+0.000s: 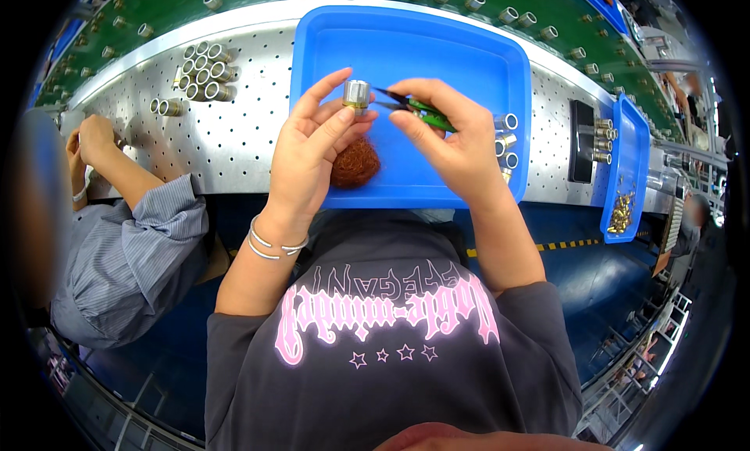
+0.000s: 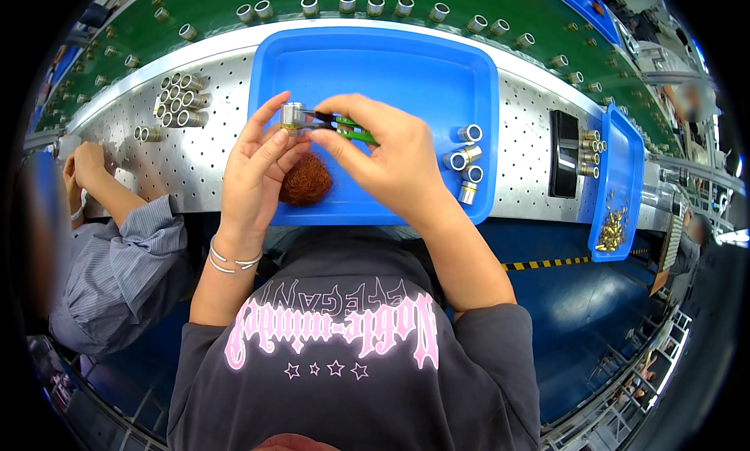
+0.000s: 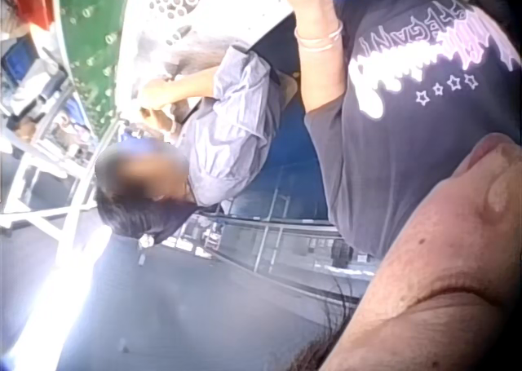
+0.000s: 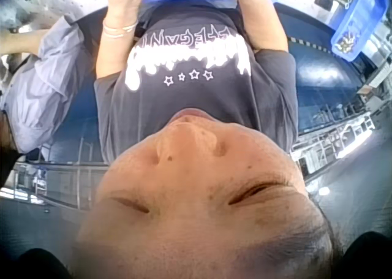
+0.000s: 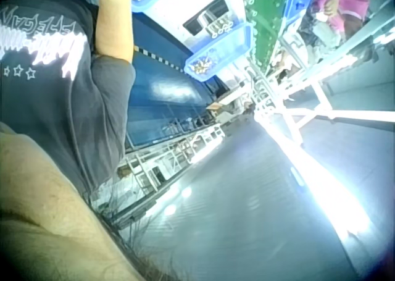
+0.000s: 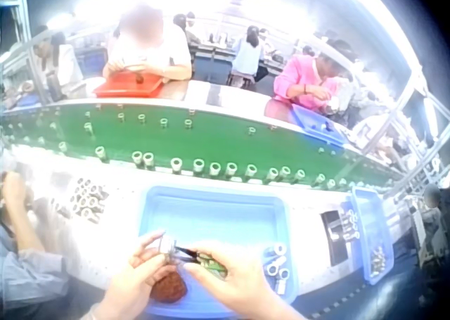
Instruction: The person uses tweezers to pick up small brass components from a blue tray and inserts them into the center of small cylindrical metal parts. The person holds the metal part in their left hand and uses the tweezers in their right hand to place the brass piece inside, repeating this process for multiple units.
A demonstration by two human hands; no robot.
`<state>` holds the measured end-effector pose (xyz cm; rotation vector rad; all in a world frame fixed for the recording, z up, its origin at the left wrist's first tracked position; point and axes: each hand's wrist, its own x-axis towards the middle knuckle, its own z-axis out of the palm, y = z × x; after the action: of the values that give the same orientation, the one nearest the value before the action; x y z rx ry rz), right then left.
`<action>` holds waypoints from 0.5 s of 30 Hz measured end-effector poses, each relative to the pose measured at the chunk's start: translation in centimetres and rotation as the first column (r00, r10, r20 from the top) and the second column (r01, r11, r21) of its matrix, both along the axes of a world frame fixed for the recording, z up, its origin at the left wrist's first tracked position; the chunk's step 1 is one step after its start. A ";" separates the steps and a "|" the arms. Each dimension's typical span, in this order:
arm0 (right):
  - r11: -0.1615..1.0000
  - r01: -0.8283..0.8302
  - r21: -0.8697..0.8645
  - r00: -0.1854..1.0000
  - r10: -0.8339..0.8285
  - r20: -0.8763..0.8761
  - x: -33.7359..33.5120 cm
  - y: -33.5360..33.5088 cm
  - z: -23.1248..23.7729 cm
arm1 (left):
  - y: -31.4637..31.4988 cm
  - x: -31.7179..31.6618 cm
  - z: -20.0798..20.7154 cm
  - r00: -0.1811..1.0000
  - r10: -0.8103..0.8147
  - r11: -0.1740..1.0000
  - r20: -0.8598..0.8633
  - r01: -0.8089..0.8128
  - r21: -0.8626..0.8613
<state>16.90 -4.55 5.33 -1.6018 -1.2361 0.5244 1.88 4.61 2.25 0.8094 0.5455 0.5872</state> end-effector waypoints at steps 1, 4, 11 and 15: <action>1.000 -0.001 0.006 0.999 0.000 0.040 0.0 0.0 -0.3 | 0.0 0.0 0.0 1.000 0.007 1.000 0.005 -0.007 -0.005; 1.000 0.017 0.022 0.992 -0.019 0.126 0.0 -0.1 -1.0 | -0.1 0.1 0.0 1.000 0.019 1.000 0.016 -0.018 -0.018; 0.998 0.044 0.034 0.984 -0.049 0.170 0.2 0.0 -1.5 | 0.0 0.0 -0.2 1.000 -0.015 1.000 0.019 0.015 0.006; 0.999 0.039 0.020 0.982 -0.042 0.182 0.2 -0.1 -1.4 | -0.1 0.0 -0.5 1.000 -0.019 1.000 0.021 0.019 0.008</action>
<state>17.08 -4.68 3.89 -1.6864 -1.3363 0.3466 1.88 4.48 1.71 0.8145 0.5161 0.5800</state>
